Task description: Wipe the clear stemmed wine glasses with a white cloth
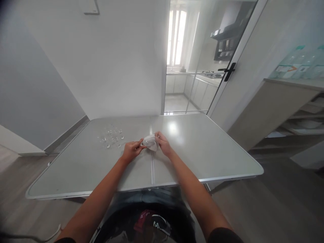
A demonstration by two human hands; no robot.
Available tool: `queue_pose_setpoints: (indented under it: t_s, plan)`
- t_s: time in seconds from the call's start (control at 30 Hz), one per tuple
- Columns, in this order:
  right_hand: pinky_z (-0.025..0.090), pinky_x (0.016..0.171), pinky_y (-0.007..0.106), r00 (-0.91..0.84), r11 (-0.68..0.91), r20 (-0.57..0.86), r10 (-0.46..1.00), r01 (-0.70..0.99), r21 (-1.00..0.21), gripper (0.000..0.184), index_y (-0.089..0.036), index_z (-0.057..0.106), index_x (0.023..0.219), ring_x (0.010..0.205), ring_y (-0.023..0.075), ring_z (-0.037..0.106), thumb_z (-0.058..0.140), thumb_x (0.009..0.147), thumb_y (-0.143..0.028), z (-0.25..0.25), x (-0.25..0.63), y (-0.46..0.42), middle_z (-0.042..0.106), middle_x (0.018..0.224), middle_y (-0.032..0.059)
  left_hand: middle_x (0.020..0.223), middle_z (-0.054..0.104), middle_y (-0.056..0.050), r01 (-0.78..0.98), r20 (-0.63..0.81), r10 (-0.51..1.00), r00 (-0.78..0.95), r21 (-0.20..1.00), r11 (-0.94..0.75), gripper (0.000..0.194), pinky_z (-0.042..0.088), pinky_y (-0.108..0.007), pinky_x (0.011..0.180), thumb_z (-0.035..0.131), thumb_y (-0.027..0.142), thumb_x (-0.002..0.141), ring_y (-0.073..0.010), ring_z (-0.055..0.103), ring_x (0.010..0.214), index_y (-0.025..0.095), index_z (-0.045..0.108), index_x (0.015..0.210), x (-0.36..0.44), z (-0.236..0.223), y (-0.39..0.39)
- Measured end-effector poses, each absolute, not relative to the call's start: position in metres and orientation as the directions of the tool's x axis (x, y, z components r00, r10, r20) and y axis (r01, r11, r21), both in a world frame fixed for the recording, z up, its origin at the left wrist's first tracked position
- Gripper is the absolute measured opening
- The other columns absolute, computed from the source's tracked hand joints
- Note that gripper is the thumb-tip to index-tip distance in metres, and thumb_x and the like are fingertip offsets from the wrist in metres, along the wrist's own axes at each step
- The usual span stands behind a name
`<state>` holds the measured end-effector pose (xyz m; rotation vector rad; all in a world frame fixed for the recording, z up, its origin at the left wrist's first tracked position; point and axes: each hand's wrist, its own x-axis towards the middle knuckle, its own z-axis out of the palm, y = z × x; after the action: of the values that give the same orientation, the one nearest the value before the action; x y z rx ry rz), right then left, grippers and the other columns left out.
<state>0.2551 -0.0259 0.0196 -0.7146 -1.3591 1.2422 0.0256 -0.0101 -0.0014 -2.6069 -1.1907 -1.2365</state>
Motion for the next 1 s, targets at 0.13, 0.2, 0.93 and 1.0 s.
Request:
queue_pose_setpoints:
  t_s: [0.13, 0.2, 0.93, 1.0]
  plan:
    - [0.031, 0.063, 0.024, -0.224, 0.367, 0.368, 0.902, -0.047, -0.929, 0.025, -0.022, 0.047, 0.084, 0.067, 0.0136, 0.034, 0.059, 0.091, -0.043, 0.021, 0.254, -0.026, 0.039, 0.074, -0.0033, 0.065, 0.070, -0.005, 0.683, 0.668, 0.633, 0.391, 0.250, -0.687, 0.043, 0.036, -0.025, 0.059, 0.070, 0.047, 0.086, -0.0143, 0.059, 0.056, 0.022, 0.073, 0.121, 0.027, -0.004, -0.013]
    - [0.033, 0.063, 0.024, -0.260, 0.321, 0.329, 0.908, -0.073, -0.944, 0.025, -0.022, 0.048, 0.081, 0.067, 0.0134, 0.035, 0.060, 0.089, -0.042, 0.023, 0.254, -0.027, 0.041, 0.073, -0.0033, 0.065, 0.070, -0.005, 0.690, 0.676, 0.637, 0.371, 0.259, -0.676, 0.042, 0.038, -0.025, 0.060, 0.071, 0.048, 0.085, -0.0144, 0.059, 0.057, 0.024, 0.074, 0.119, 0.026, -0.006, -0.013]
    - [0.048, 0.084, 0.030, -0.327, 0.151, 0.281, 0.902, -0.370, -0.917, 0.038, -0.018, 0.076, 0.101, 0.095, 0.0219, 0.064, 0.071, 0.082, -0.050, 0.036, 0.264, -0.028, 0.073, 0.102, 0.0070, 0.058, 0.054, 0.001, 0.369, 0.409, 0.714, 0.569, 0.649, -0.665, 0.033, 0.037, -0.024, 0.058, 0.061, 0.038, 0.090, -0.0097, 0.044, 0.056, 0.014, 0.069, 0.069, 0.029, 0.008, -0.020]
    - [0.048, 0.080, 0.030, -0.460, 0.132, 0.265, 0.847, -0.300, -0.945, 0.038, -0.015, 0.077, 0.095, 0.089, 0.0213, 0.064, 0.072, 0.081, -0.050, 0.038, 0.266, -0.030, 0.073, 0.096, 0.0081, 0.056, 0.051, 0.002, 0.316, 0.356, 0.689, 0.631, 0.693, -0.648, 0.036, 0.035, -0.023, 0.056, 0.064, 0.042, 0.087, -0.0089, 0.041, 0.054, 0.014, 0.067, 0.064, 0.028, 0.009, -0.021]
